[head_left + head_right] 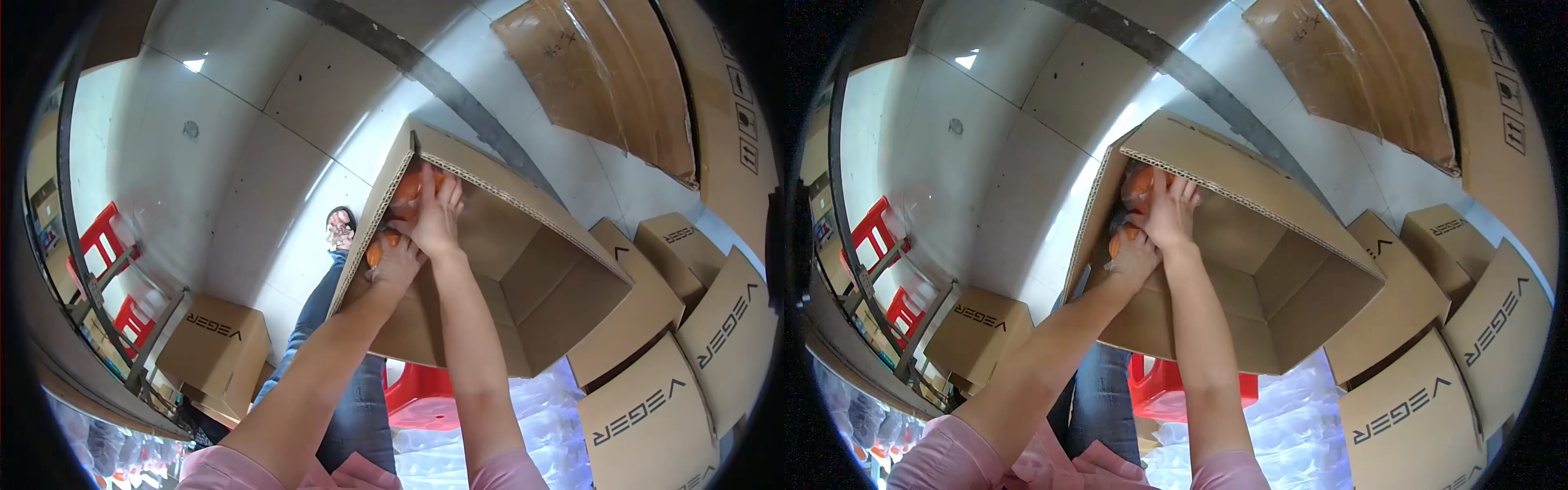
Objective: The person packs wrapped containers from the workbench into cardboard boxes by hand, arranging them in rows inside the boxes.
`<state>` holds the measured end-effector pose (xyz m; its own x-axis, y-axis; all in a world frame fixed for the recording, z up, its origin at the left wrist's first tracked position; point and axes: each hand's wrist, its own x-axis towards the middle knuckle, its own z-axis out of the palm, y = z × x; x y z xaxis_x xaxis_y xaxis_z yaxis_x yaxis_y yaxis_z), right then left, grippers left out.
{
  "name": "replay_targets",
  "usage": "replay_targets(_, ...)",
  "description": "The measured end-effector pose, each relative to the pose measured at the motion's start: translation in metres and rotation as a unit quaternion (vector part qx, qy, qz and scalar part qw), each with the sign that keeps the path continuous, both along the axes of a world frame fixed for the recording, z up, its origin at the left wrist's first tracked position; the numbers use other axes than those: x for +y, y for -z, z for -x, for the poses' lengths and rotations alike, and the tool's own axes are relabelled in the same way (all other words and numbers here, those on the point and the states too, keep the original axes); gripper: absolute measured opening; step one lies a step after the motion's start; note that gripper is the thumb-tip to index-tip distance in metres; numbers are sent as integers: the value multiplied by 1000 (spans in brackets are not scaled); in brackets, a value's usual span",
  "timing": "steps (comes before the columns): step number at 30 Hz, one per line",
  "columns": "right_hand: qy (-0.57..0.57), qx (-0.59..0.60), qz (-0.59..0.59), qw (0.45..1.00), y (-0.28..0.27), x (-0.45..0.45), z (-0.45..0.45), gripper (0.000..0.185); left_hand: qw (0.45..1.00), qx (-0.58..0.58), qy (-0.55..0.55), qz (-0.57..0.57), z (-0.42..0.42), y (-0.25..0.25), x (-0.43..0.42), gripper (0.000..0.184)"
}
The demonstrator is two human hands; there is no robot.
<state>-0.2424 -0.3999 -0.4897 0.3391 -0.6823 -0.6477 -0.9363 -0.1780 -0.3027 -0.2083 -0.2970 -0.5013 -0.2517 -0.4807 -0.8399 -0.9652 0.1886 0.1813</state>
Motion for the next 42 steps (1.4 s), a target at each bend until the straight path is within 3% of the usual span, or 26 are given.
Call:
replay_targets(4,264,-199,53,942,15,7,40,80,982,-32,-116,145,-5,1,7,38)
replay_targets(5,265,-200,55,942,15,8,38,80,982,-33,-115,147,-4,1,7,38)
replay_targets(9,-40,-80,55,994,23,17,23,83,980,-61,-87,166,2,5,14,40)
replay_targets(20,-25,-118,82,989,11,-25,24,88,968,3,-146,205,-3,7,15,42)
replay_targets(25,-4,-127,123,984,25,-12,21,94,981,4,-166,97,-5,0,11,42)
replay_targets(30,36,-89,96,991,14,-11,24,106,972,29,-141,186,-4,2,24,44)
replay_targets(31,27,-78,167,983,10,-7,28,99,937,68,-159,305,0,-4,26,44)
replay_targets(32,47,-104,202,973,-2,-7,33,92,939,47,-149,307,-4,-34,21,44)
replay_targets(34,71,-168,232,955,-49,-7,35,71,933,214,-202,209,-20,-105,15,39)
replay_targets(35,103,-197,264,939,-59,5,43,65,905,278,-262,186,-24,-129,15,45)
replay_targets(36,150,-168,232,946,-75,18,47,59,883,318,-344,44,-42,-174,10,51)
replay_targets(38,211,-192,233,930,-89,38,58,50,817,368,-442,30,-67,-225,28,52)
replay_targets(42,273,-324,166,890,-206,48,-15,44,795,302,-496,178,-148,-366,72,46)
